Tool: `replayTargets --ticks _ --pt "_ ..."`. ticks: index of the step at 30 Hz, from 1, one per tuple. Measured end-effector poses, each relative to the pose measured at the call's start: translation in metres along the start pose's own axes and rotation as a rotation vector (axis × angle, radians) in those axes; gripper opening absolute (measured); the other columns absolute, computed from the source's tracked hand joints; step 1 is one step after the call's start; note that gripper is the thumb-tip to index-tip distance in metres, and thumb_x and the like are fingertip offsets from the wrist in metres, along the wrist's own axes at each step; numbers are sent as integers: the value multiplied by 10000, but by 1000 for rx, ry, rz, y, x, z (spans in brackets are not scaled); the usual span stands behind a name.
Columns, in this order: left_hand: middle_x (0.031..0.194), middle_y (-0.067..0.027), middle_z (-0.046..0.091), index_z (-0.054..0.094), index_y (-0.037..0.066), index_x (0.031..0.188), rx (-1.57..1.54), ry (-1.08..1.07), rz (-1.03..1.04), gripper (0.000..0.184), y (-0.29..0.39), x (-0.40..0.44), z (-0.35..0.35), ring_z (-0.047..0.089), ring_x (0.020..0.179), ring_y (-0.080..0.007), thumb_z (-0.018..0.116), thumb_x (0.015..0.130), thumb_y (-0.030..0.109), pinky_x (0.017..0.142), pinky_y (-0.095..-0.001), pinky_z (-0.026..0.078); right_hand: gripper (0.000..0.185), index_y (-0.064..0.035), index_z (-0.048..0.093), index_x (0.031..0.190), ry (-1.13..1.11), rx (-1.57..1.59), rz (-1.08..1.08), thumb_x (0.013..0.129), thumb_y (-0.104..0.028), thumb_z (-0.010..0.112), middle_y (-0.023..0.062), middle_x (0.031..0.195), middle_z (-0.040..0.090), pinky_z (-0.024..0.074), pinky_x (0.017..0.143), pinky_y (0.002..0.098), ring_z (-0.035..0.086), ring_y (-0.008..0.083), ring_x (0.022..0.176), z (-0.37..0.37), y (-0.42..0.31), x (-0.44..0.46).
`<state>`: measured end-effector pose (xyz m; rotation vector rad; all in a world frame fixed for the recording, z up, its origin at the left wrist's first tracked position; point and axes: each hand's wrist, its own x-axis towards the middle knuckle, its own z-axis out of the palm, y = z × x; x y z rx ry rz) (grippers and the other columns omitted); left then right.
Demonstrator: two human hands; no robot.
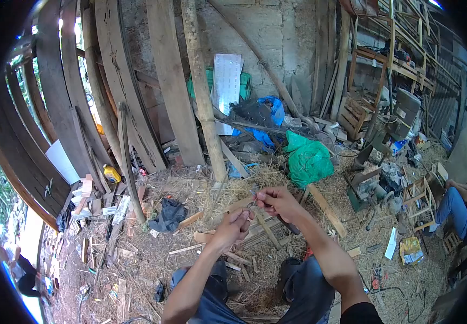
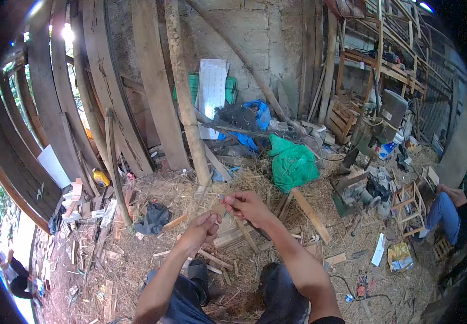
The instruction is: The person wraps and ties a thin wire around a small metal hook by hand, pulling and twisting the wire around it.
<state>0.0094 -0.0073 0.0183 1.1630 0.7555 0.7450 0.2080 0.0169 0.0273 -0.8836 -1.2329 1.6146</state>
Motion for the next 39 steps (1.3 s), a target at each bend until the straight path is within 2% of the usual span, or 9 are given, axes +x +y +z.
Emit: replayTargets --ticks 3,6,8,14,23,24,26,35,39 --pt "579 45 315 508 54 938 -67 -15 -11 214 -1 -1 -1 267 445 -43 362 992 200 413 -207 211 225 12 619 963 314 -14 -23 911 -199 562 -22 685 543 263 420 200 380 39 491 -23 -4 9" --pt "609 12 399 510 63 924 290 44 109 187 -18 6 -4 346 478 -76 410 981 210 447 -230 282 224 13 621 945 327 96 -58 911 -200 559 -23 676 532 253 411 196 359 34 479 -44 -6 8" --pt "606 -116 512 516 29 917 743 282 532 161 -33 11 -1 490 495 -247 426 959 155 500 -336 389 232 12 620 940 277 87 -78 905 -212 569 -15 679 535 248 407 193 356 33 472 -40 -7 4" --pt "698 -201 561 527 53 947 798 320 344 114 -11 2 4 579 657 -380 448 940 134 577 -406 435 214 12 622 919 193 -41 -4 907 -194 563 -8 660 526 254 406 205 352 44 464 -10 0 1" --pt "716 -205 582 537 66 952 836 343 357 113 -10 1 10 579 677 -409 463 937 150 582 -429 438 174 -13 622 902 164 -42 9 911 -170 548 -49 616 489 257 393 205 339 29 453 -13 2 -1" --pt "716 -205 582 537 66 952 840 341 353 113 -12 3 8 579 677 -409 463 937 150 582 -429 438 172 -9 616 903 308 -128 28 912 -165 544 -46 625 486 255 393 204 341 29 454 -18 0 3" --pt "674 -154 530 520 22 924 827 306 464 108 -17 4 4 515 574 -223 461 938 112 570 -329 418 177 -2 612 905 345 -15 -45 913 -165 543 -44 631 487 252 393 204 341 30 455 -49 -7 2" --pt "632 -61 493 529 18 932 774 247 464 129 -12 2 0 487 574 -165 448 946 118 560 -287 401 143 -21 641 959 264 51 56 874 -100 557 -16 700 556 252 394 200 367 43 464 -28 -1 0" --pt "711 -146 560 536 38 937 806 263 527 118 -18 2 -5 554 612 -301 445 939 113 592 -364 438 133 -43 641 945 568 191 -169 850 -69 551 -18 695 555 260 384 195 381 39 466 -102 -4 -3"
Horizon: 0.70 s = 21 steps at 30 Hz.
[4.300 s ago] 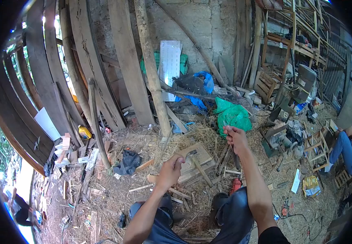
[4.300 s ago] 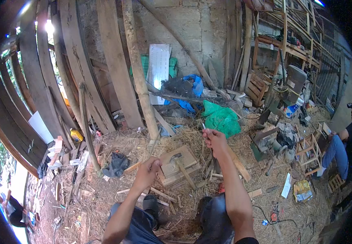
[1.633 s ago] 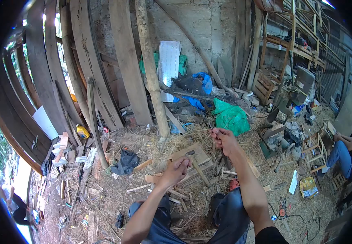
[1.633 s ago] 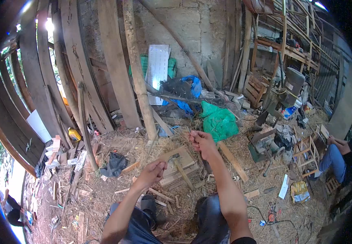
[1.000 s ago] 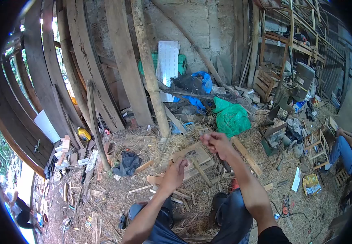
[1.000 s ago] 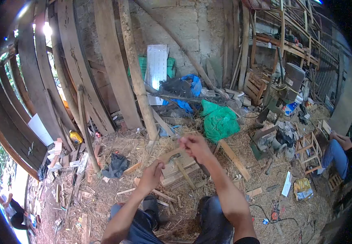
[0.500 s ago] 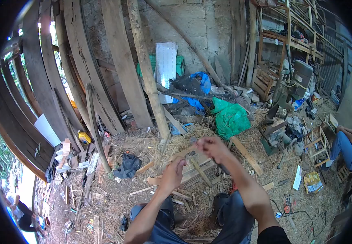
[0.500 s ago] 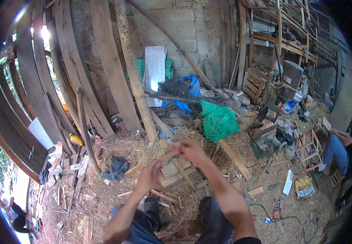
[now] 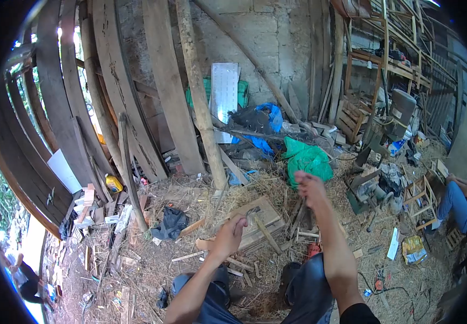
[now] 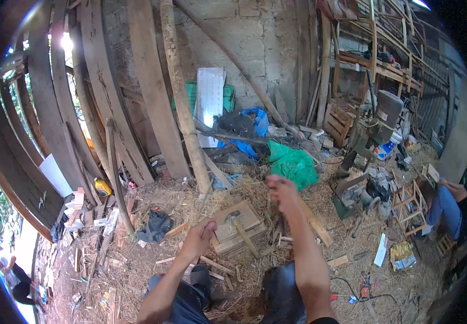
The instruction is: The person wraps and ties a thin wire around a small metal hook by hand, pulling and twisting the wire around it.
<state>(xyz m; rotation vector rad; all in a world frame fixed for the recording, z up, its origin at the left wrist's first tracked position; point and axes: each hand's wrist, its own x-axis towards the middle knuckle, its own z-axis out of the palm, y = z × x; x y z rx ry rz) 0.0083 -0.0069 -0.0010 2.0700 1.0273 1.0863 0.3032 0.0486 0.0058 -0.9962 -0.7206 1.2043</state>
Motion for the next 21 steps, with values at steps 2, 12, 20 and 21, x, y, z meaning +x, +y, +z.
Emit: replayTargets --ticks 2,12,20,21 --pt "630 -85 499 526 33 941 -35 5 -67 151 -5 1 -9 505 554 -188 431 960 148 541 -320 412 126 -45 639 941 33 53 -57 856 -79 553 -17 699 559 261 381 192 386 36 471 -25 -6 6" --pt "696 -3 521 536 11 976 -875 121 -251 234 -49 56 -5 518 626 -100 461 965 233 603 -257 482 236 -15 653 848 -106 -842 -469 785 -237 697 29 652 589 389 528 291 511 109 580 44 54 -11" --pt "780 -29 613 583 15 979 -633 113 -252 167 -43 61 5 564 744 -94 551 917 167 666 -250 451 164 -18 664 875 -291 -888 -461 801 -163 681 60 619 595 413 542 285 506 119 550 100 47 -31" --pt "780 -29 613 583 15 979 -635 116 -258 167 -44 61 6 564 744 -94 551 917 167 666 -250 451 170 -14 664 887 -283 -938 -466 804 -161 676 72 645 615 417 547 290 513 126 554 106 47 -35"
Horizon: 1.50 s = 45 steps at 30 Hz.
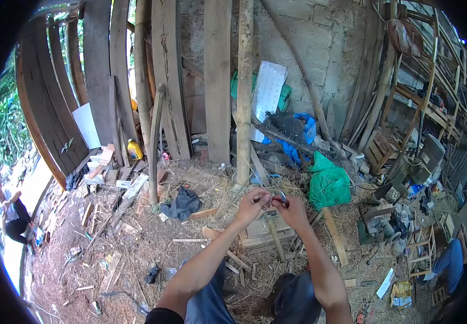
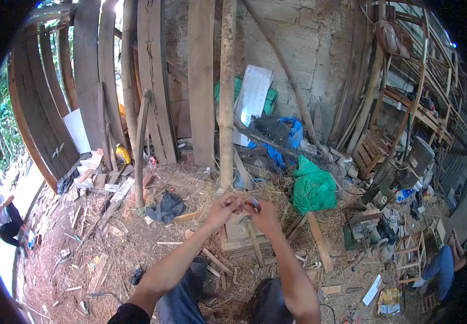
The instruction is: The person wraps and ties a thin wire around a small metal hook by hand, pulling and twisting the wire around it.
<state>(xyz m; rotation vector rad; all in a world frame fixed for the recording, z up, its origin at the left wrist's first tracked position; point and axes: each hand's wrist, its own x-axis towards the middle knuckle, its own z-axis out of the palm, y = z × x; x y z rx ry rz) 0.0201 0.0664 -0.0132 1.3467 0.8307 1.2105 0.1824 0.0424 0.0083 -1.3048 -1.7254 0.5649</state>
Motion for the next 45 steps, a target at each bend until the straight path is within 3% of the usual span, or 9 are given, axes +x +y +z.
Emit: replayTargets --ticks 5,8,12,25,31,33,37,39,45 --pt "773 -27 614 597 25 950 4 74 22 150 -6 6 -12 568 728 -106 567 907 166 649 -250 447 169 -4 661 904 -22 39 -32 804 -139 669 113 716 652 440 581 308 558 141 590 13 23 6" --pt "759 -32 600 615 23 893 -69 220 175 154 5 8 -29 549 662 -99 555 911 164 591 -243 454 125 -21 656 880 -46 -149 23 778 -93 660 184 737 628 451 595 384 618 306 663 -5 8 3" --pt "755 -20 596 615 9 905 -122 317 117 153 19 3 -56 535 644 -88 585 894 159 570 -230 431 119 -15 647 863 59 -163 -45 780 -100 657 189 760 634 450 608 413 615 332 672 -24 35 1" --pt "768 -145 631 643 16 881 747 -263 173 111 9 -26 -21 606 654 -217 652 779 60 626 -311 476 123 -25 616 826 222 -367 -218 783 -132 659 64 946 579 462 598 420 598 318 714 -64 45 -3" --pt "754 -96 638 638 31 946 549 -229 88 159 4 -19 -6 583 632 -157 662 807 105 610 -291 467 301 -67 536 1155 361 -395 -234 857 -92 572 127 1129 498 468 614 413 584 355 696 -69 0 -4" --pt "752 -59 630 639 26 944 496 -187 79 137 8 -17 -7 568 637 -126 647 823 90 608 -268 458 465 -89 360 1348 433 -411 -333 898 -80 475 154 1200 431 466 648 387 582 352 693 -75 -3 -3" --pt "750 -14 615 636 16 949 328 -76 43 130 13 -18 -5 532 631 -69 640 847 95 581 -232 430 510 -91 257 1405 287 -317 -377 921 -89 419 144 1080 517 457 684 367 579 319 712 -63 12 -5" --pt "750 -9 613 634 12 953 293 -89 35 138 14 -18 -5 529 633 -63 641 849 102 581 -230 430 415 -45 366 1335 13 8 -5 924 -77 419 116 901 590 452 701 345 577 286 718 -48 5 -15" --pt "702 -10 619 636 -1 936 182 -81 12 125 13 -18 -7 533 612 -58 629 855 94 563 -222 427 221 -24 530 1137 -116 216 -68 929 -82 486 20 741 578 389 601 244 487 80 661 -17 9 -10"
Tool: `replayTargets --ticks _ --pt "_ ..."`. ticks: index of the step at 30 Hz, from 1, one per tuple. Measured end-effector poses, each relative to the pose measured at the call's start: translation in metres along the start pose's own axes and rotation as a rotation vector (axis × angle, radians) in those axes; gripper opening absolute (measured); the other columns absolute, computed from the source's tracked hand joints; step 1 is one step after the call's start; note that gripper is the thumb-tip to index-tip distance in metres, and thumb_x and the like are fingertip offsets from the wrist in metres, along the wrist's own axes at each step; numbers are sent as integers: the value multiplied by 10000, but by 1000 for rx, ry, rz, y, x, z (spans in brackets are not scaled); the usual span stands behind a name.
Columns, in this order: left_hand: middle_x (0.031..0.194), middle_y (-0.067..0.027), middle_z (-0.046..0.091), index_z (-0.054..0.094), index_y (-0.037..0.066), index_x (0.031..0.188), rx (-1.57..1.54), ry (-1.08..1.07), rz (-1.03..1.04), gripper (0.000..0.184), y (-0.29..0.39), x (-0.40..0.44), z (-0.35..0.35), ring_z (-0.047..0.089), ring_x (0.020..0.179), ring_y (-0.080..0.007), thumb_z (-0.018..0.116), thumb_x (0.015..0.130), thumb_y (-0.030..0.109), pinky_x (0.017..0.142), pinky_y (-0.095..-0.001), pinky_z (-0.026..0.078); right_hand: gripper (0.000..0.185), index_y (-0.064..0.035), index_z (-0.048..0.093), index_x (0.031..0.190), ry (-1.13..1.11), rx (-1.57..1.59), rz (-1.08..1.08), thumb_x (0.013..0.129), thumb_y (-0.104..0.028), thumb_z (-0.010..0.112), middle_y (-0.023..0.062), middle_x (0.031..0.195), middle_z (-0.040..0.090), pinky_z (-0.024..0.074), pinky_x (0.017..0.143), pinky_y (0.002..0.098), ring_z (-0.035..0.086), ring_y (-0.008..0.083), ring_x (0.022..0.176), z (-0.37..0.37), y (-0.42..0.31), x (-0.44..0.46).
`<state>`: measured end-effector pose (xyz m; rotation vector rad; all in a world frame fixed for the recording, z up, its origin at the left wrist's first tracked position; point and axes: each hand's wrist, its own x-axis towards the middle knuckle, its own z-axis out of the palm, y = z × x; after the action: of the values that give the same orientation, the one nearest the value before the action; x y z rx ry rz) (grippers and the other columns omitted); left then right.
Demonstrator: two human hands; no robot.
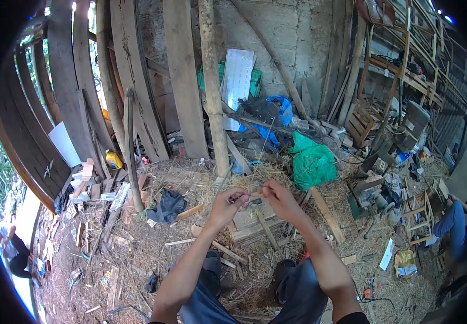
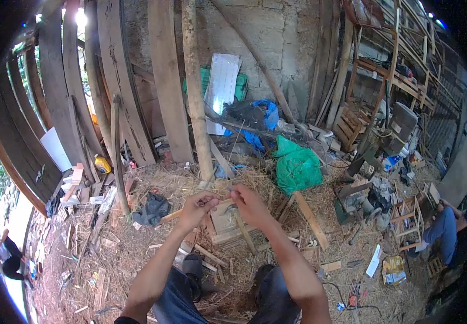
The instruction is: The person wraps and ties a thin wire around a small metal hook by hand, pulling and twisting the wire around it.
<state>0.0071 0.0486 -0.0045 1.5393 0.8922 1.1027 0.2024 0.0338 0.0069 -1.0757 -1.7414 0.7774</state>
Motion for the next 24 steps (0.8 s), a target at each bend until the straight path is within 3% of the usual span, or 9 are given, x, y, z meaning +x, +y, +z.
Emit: replayTargets --ticks 3,4,6,9,15,18,20,22,24 --pt "726 -12 619 628 1 950 12 18 37 131 0 -1 -2 531 634 -56 621 864 99 578 -219 427 201 22 556 1065 -118 -22 -34 908 -100 526 88 722 627 423 529 297 528 119 571 3 -7 1" --pt "760 -16 620 621 2 964 48 21 73 138 1 -2 -1 530 661 -56 615 871 105 596 -219 431 201 22 556 1065 -116 -21 -30 908 -100 526 88 722 627 423 529 297 528 119 571 5 -10 1" --pt "755 -14 617 617 2 968 108 -4 83 134 7 -7 -3 531 664 -56 608 875 99 595 -218 432 185 1 594 1046 -91 352 259 896 -102 560 71 692 630 350 449 231 467 59 515 6 -17 1" --pt "751 -10 608 608 4 973 171 -42 55 126 14 -14 0 532 671 -59 596 881 90 601 -221 434 170 -1 615 1024 -118 513 298 887 -96 578 48 716 634 289 421 186 422 24 505 1 -24 2" --pt "721 -13 601 613 3 961 51 -100 -13 122 22 -19 3 505 608 -71 593 880 91 559 -232 417 205 15 612 1031 -101 699 424 877 -121 606 51 759 633 272 418 190 391 33 494 -10 -23 0" --pt "727 -19 598 619 7 962 73 -142 -41 128 28 -24 3 502 614 -78 597 877 100 565 -242 419 208 16 620 1013 54 653 425 871 -136 618 55 774 634 267 417 192 386 36 493 -22 -18 3" --pt "730 -29 598 624 10 960 123 -149 -46 129 29 -27 3 506 616 -86 601 873 103 568 -250 422 197 8 634 983 50 631 391 869 -152 623 50 767 638 268 414 193 391 34 493 -22 -18 1" --pt "740 -60 601 631 8 950 353 -99 106 135 28 -29 4 526 624 -120 620 852 101 580 -276 429 169 19 634 941 19 578 463 875 -136 613 39 741 623 292 415 194 408 38 495 -19 -35 -1" --pt "757 -75 604 636 9 947 340 -93 113 138 28 -29 6 533 630 -137 626 843 99 586 -286 431 173 19 636 931 -39 583 462 872 -142 617 36 739 621 285 413 192 405 37 493 -14 -33 -2"
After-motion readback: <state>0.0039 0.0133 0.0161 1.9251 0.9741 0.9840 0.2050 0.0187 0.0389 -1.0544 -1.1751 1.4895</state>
